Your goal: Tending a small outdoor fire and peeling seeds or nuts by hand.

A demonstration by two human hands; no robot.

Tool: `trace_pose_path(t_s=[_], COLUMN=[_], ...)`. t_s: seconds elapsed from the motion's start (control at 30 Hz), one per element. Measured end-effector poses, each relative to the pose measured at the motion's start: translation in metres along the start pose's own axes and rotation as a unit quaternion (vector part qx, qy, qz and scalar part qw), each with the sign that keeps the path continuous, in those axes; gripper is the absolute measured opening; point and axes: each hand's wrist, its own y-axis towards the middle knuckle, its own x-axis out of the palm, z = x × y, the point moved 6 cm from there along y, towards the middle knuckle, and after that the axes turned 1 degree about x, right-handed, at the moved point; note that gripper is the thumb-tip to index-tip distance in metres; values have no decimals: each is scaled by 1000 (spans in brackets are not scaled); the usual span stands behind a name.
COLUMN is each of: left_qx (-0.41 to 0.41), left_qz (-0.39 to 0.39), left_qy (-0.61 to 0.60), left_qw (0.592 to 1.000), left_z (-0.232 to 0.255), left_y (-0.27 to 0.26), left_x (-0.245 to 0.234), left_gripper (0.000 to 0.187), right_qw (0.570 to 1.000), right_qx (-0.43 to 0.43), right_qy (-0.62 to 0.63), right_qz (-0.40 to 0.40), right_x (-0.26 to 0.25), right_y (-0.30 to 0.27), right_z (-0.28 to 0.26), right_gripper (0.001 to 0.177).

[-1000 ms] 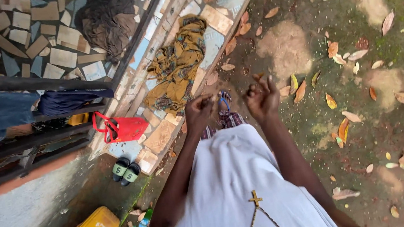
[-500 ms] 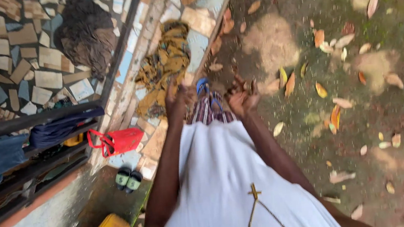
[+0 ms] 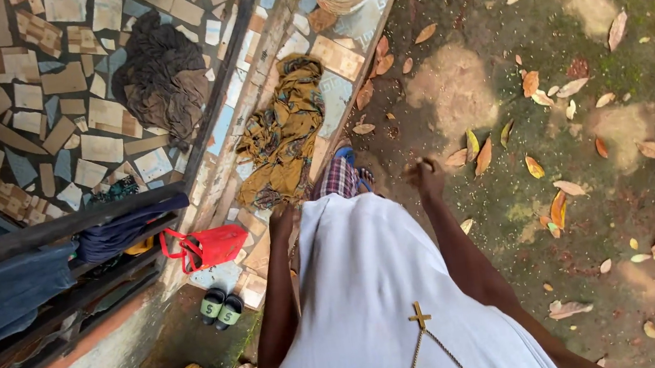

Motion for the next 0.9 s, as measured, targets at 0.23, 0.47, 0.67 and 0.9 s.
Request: trace_pose_path(t_s=[0.23, 0.47, 0.67, 0.9], left_qx=[-231, -254, -53, 42], left_qz=[17, -73, 149, 112], left_qy=[-34, -156, -247, -388], left_qw=[972, 952, 956, 914], left_z=[-27, 44, 128, 255], left_y=[-20, 86, 107, 150], left_x=[-39, -56, -67, -120], left_gripper=[44, 32, 35, 40], right_qw=[959, 867, 712, 667], right_qx=[158, 96, -193, -300], right_qy=[-218, -489, -603, -443], right_qz=[85, -10, -303, -519], right_x=[-54, 120, 464, 680], right_y=[66, 73, 17, -102], right_z=[68, -44, -154, -194], right_gripper=[47, 60, 56, 51])
